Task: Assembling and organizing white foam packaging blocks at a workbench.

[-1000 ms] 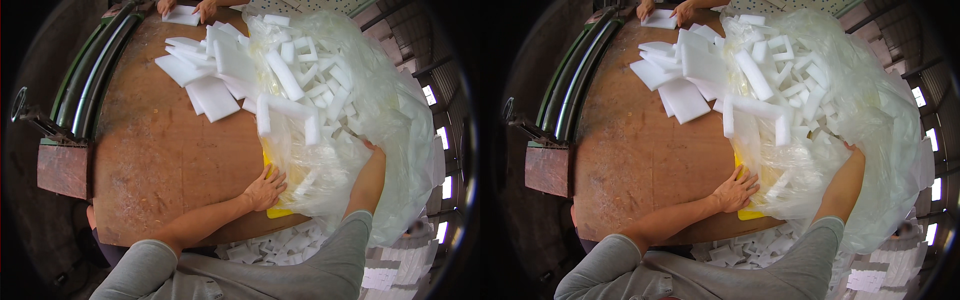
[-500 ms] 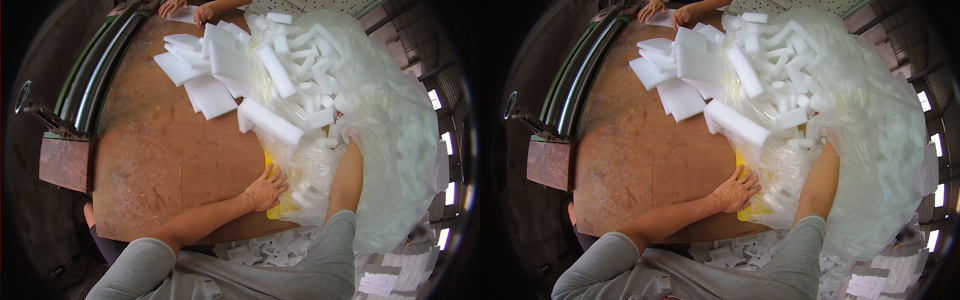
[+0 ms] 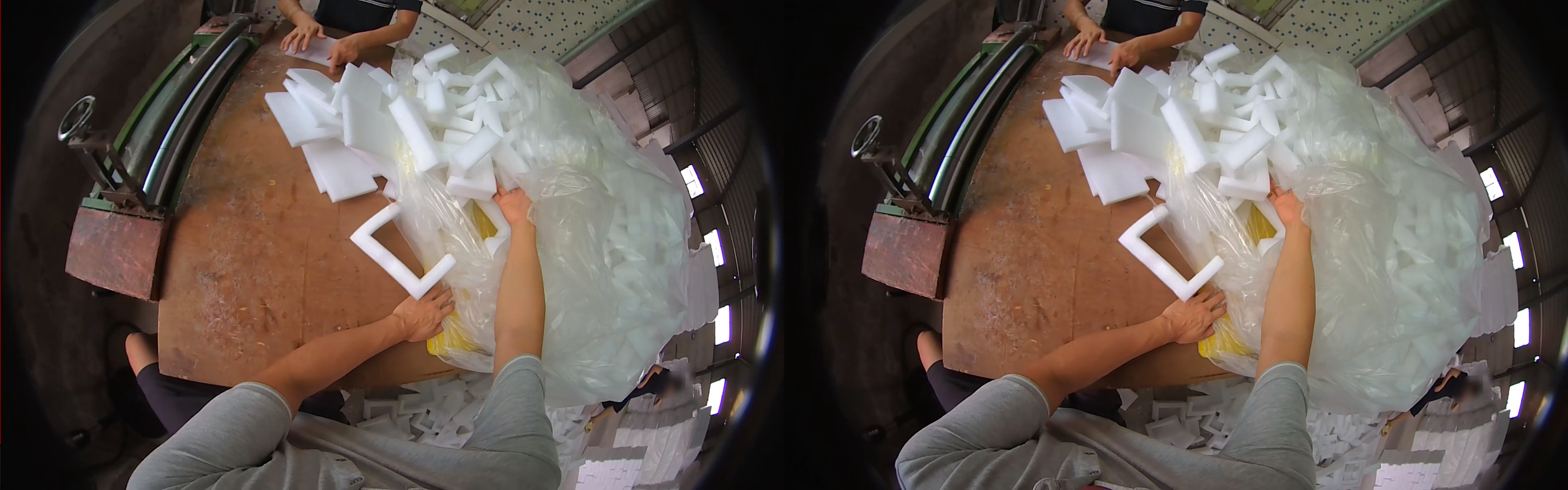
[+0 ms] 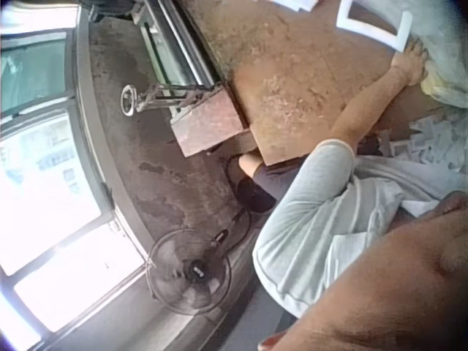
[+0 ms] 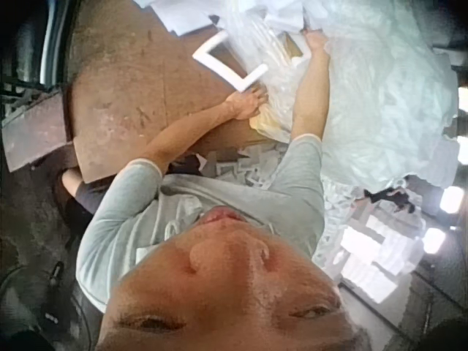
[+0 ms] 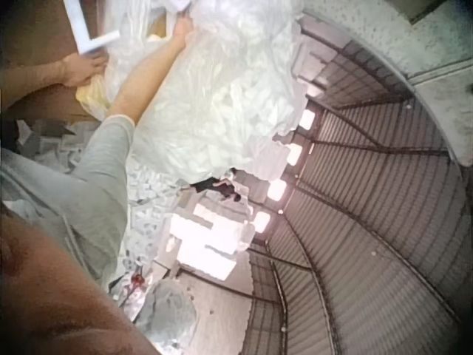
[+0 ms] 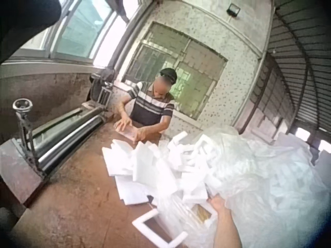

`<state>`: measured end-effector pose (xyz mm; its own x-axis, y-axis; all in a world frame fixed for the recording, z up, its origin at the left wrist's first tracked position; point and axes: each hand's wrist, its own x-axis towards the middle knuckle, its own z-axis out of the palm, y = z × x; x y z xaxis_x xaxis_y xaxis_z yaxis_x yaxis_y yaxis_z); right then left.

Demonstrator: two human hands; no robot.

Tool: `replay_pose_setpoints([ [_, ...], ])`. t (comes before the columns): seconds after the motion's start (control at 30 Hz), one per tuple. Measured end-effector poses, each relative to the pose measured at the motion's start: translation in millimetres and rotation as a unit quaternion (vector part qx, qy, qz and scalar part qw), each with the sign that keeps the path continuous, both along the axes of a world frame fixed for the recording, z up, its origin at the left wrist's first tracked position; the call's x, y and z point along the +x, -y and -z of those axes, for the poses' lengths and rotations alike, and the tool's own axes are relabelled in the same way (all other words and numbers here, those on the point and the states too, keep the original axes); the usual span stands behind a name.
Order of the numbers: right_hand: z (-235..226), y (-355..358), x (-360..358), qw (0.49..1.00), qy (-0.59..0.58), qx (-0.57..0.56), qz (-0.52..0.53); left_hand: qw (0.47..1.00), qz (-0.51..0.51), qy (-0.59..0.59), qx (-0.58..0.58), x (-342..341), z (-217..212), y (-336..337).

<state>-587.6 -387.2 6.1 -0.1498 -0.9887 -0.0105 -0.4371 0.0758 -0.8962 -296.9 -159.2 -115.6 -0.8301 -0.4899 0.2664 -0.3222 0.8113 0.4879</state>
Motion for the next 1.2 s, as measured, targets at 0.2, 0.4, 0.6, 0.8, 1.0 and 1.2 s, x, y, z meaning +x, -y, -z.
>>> replay_pose_setpoints([
  [0.2,-35,-29,59,0.893,0.45,-0.007,0.011,0.998,-0.018,0.017,-0.05,10,1,-6],
  [0.4,-78,-71,107,0.894,0.433,0.0,-0.113,0.994,-0.044,0.026,-0.099,16,-3,-23],
  [0.6,-114,-116,155,0.938,0.22,0.051,-0.263,0.994,-0.058,0.0,-0.092,21,1,-23],
  [0.8,-131,-112,77,0.889,-0.122,0.316,-0.308,0.995,-0.053,-0.01,-0.081,18,-6,-21],
  [1.0,-99,-114,64,0.917,-0.092,0.279,-0.271,0.996,-0.053,0.001,-0.07,22,-2,-22],
  [1.2,-67,-93,38,0.933,-0.062,0.241,-0.261,0.996,-0.032,-0.007,-0.083,24,-13,-23],
])
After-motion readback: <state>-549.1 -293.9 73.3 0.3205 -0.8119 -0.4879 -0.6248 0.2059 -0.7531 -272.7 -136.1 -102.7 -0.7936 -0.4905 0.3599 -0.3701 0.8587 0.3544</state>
